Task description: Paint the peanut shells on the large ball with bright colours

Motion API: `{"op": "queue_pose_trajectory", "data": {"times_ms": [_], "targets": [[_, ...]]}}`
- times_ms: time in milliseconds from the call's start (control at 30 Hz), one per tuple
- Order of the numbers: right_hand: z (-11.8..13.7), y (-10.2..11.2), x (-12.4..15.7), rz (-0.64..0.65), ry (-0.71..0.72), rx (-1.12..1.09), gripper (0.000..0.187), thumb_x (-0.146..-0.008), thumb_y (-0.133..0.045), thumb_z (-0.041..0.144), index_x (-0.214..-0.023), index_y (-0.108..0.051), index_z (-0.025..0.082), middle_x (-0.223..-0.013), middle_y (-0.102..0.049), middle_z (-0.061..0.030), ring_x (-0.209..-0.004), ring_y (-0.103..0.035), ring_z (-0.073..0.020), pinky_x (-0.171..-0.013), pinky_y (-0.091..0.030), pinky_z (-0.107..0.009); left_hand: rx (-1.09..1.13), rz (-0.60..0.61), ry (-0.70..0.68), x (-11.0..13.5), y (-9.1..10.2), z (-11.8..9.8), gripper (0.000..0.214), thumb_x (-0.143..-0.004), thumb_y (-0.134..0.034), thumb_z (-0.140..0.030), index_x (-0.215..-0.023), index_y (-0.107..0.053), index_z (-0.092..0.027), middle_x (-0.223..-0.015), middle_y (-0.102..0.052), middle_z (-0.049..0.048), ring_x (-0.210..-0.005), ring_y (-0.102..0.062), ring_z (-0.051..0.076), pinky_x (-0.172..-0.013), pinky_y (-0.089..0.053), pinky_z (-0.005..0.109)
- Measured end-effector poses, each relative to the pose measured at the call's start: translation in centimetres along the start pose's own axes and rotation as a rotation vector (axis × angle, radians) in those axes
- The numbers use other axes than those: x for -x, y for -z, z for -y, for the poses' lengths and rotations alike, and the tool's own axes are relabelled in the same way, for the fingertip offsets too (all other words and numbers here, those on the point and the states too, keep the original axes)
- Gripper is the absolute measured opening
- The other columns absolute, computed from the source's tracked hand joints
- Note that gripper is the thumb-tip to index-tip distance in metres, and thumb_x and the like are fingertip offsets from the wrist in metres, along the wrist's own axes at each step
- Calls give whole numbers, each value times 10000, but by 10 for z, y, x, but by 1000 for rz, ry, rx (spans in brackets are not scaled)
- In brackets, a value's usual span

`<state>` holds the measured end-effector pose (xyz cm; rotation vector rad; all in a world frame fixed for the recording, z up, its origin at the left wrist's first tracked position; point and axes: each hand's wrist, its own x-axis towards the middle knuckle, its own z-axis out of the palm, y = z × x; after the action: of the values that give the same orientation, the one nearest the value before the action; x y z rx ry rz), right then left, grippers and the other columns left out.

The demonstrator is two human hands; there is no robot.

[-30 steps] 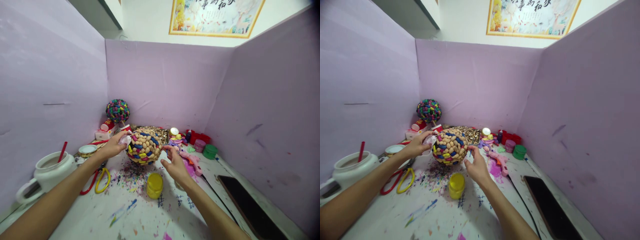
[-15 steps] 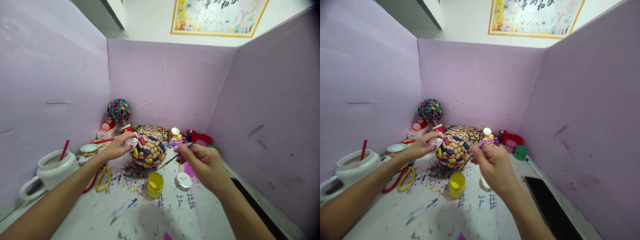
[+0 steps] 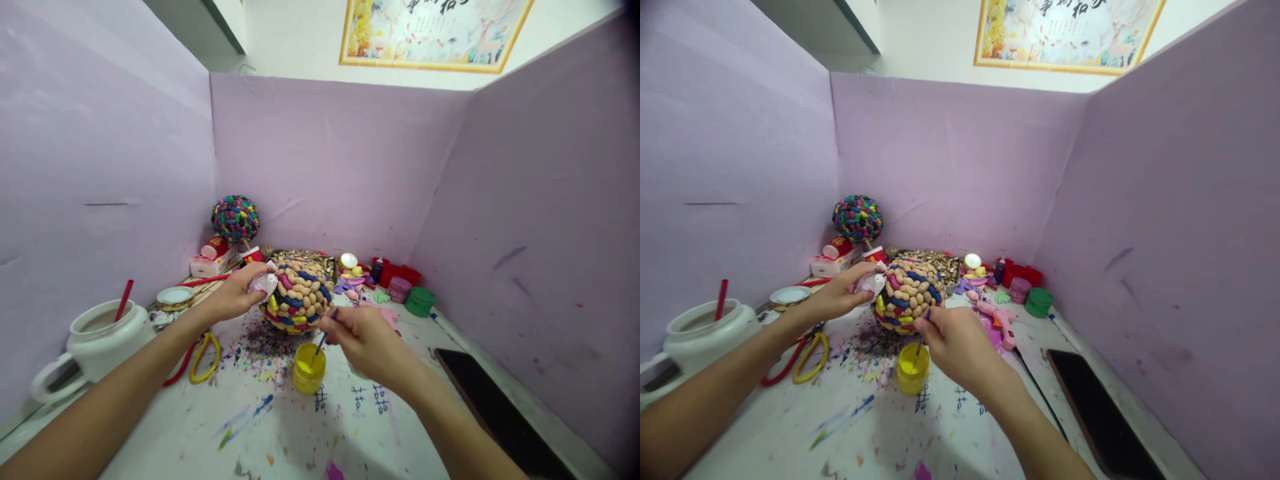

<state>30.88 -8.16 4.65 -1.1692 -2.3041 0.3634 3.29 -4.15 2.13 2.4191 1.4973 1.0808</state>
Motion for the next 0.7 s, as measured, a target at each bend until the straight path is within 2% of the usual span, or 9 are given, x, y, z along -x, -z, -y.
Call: {"op": "queue_pose_trajectory", "data": {"times_ms": [100,233,367,567,633,700], "targets": [[-3,14,3,-123,27,-127,365,-887,-437,367,-577,-504,187,-514,-575,-3,-461,-472,-110,-444,-291,-230,-7,4,32,1,-1,-1,529,-746,-519,-267,-1262,-476,-153,-1306,-536,112,-1215,-484,267,-1045,-363,410],[-3,22,5,-204,54,-208,338,-879,-449,373,-619,-549,181,-526,-611,-14,-468,-520,-118,-440,-339,-227,-11,9,70,0,0,-4,557,-759,-528,-311,-1286,-456,-145,-1314,-535,119,-1212,-489,280,-1038,-369,424],[0,17,4,-221,74,-201,342,-880,-450,364,-614,-558,177,-523,-609,-13,-469,-522,-115,-443,-346,-226,-15,14,52,-1,1,-5,523,-765,-523,-341,-1245,-489,-138,-1293,-551,126,-1207,-493,280,-1040,-368,425],[1,6,2,-141,92,-86,391,-874,-468,332,-512,-479,186,-457,-556,0,-413,-451,-96,-406,-299,-219,-22,7,10,0,1,-1,506,-776,-518,-342,-1239,-498,-142,-1292,-551,129,-1202,-496,274,-1044,-367,417],[-1,9,2,-186,93,-145,372,-875,-473,336,-539,-515,181,-484,-593,-8,-431,-504,-105,-413,-345,-215,-33,20,10,0,1,-1,509,-778,-519,-338,-1247,-493,-140,-1300,-546,132,-1208,-493,275,-1047,-365,416],[-3,15,2,-287,89,-229,347,-871,-485,355,-587,-566,172,-516,-625,-18,-459,-564,-121,-430,-406,-220,-42,33,18,1,2,-1,516,-779,-519,-330,-1256,-487,-138,-1308,-543,133,-1210,-493,277,-1047,-365,419]]}}
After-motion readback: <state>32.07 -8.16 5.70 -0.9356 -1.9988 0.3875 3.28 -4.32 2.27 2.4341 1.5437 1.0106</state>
